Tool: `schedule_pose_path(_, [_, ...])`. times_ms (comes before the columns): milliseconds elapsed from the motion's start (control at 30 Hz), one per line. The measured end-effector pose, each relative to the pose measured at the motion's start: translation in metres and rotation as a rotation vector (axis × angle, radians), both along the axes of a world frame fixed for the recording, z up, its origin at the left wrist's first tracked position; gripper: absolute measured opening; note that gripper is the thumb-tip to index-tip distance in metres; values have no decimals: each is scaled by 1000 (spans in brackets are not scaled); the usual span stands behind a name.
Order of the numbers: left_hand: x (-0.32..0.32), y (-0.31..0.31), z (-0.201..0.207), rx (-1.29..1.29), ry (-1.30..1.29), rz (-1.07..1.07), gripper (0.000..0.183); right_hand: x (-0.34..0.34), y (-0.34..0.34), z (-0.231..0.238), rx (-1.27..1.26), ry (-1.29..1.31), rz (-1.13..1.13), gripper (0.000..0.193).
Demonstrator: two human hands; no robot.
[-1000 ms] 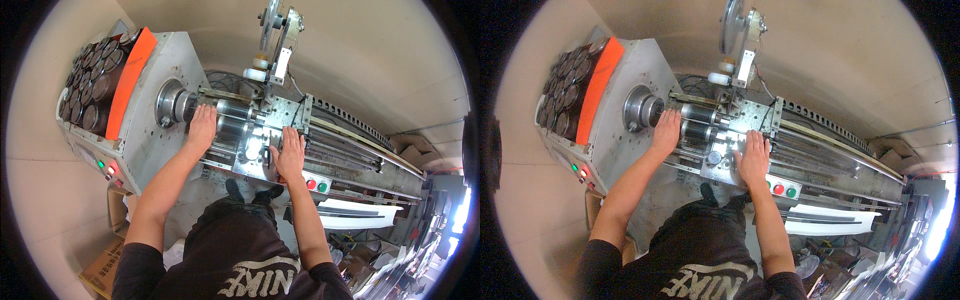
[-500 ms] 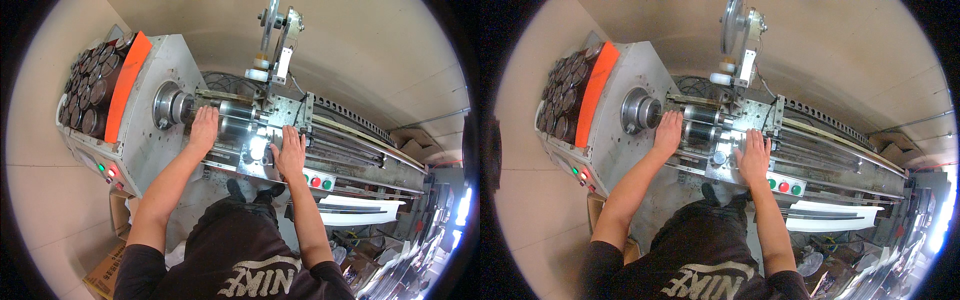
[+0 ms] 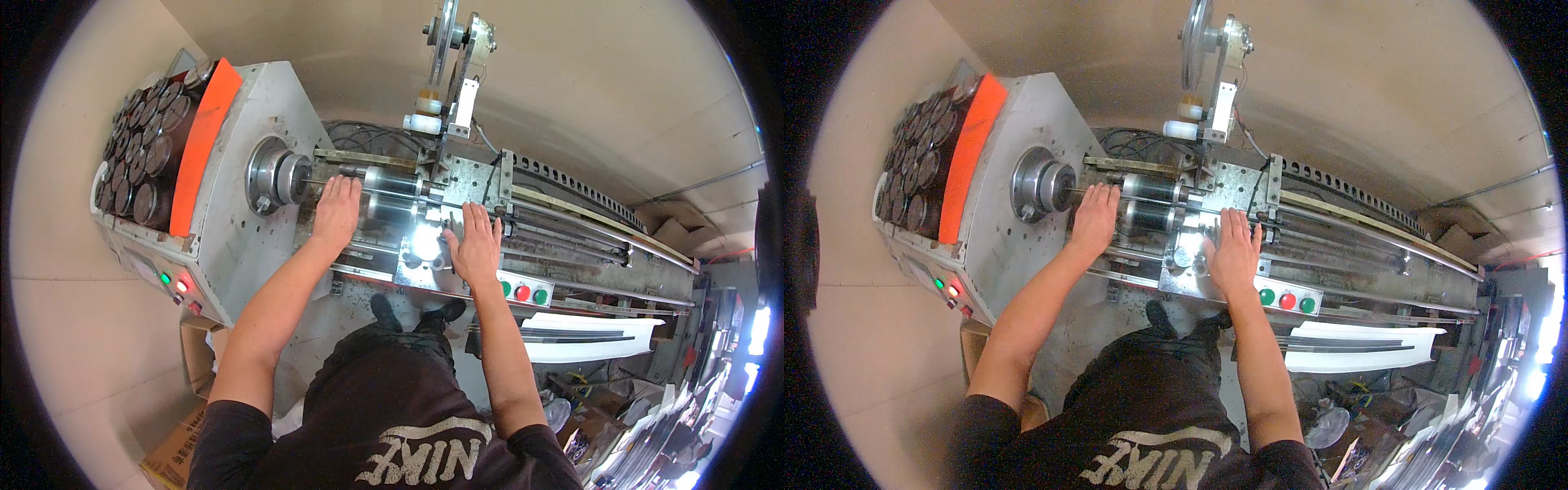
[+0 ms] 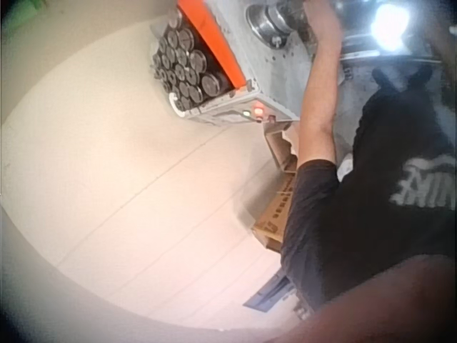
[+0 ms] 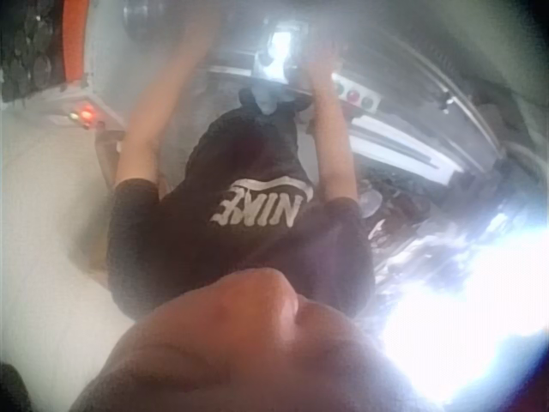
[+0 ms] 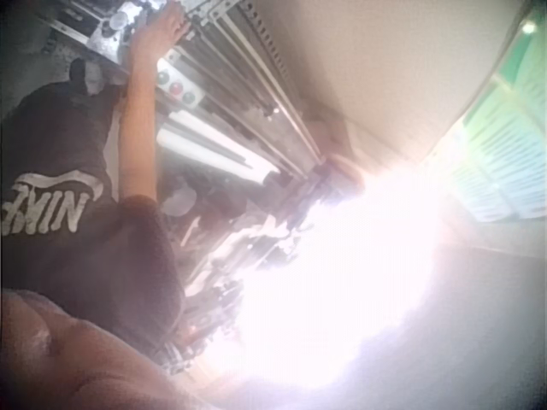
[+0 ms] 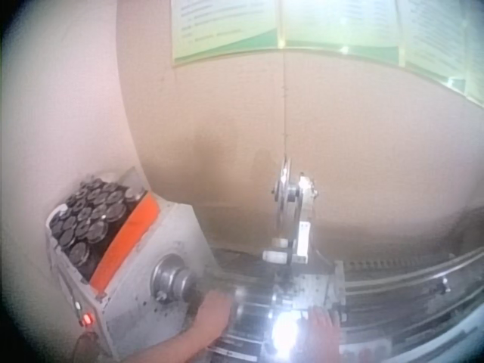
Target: The person places metal rods onto a slitting machine, aligns them against the rollers, and activates the machine to process the material.
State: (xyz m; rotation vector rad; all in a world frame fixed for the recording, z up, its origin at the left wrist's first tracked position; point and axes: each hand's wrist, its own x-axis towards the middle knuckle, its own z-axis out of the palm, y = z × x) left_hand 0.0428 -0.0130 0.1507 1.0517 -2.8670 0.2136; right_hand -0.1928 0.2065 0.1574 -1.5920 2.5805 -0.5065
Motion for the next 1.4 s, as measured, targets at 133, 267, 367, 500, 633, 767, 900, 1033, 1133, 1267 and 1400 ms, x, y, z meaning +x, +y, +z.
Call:
schedule_pose_path(133, [3, -4, -3, -13, 15, -13, 52, 6, -6, 3, 12, -9, -17, 71])
schedule_pose_path(267, [5, -9, -6, 6, 30, -38, 58, 9, -10, -3, 23, -4, -48, 71])
schedule_pose_path(367, [10, -11, -3, -75, 7, -93, 40, 18, -17, 5, 92, -39, -82, 72])
schedule_pose_path(500, [18, -15, -10, -15, 66, -99, 45, 28, -29, 13, 149, -103, -106, 69])
schedule_pose_path(633, [18, -24, -17, 67, 78, -99, 54, 37, -38, 5, 106, -40, -132, 67])
schedule_pose_path(767, [17, -23, -11, 86, 71, -131, 56, 47, -44, -5, 93, -55, -143, 66])
schedule_pose_path(900, [17, -27, -19, 99, 76, -140, 63, 55, -48, -17, 9, -25, -160, 68])
schedule_pose_path(1033, [18, -27, -19, 106, 79, -142, 69, 60, -52, -20, -6, -24, -160, 68])
schedule_pose_path(1133, [17, -29, -23, 110, 50, -136, 71, 63, -53, -22, -43, -34, -163, 67])
schedule_pose_path(1267, [15, -33, -28, 104, 59, -166, 70, 67, -53, -27, -66, -22, -169, 64])
schedule_pose_path(1400, [8, -32, -24, 157, 25, -132, 67, 68, -55, -30, -57, 8, -167, 63])
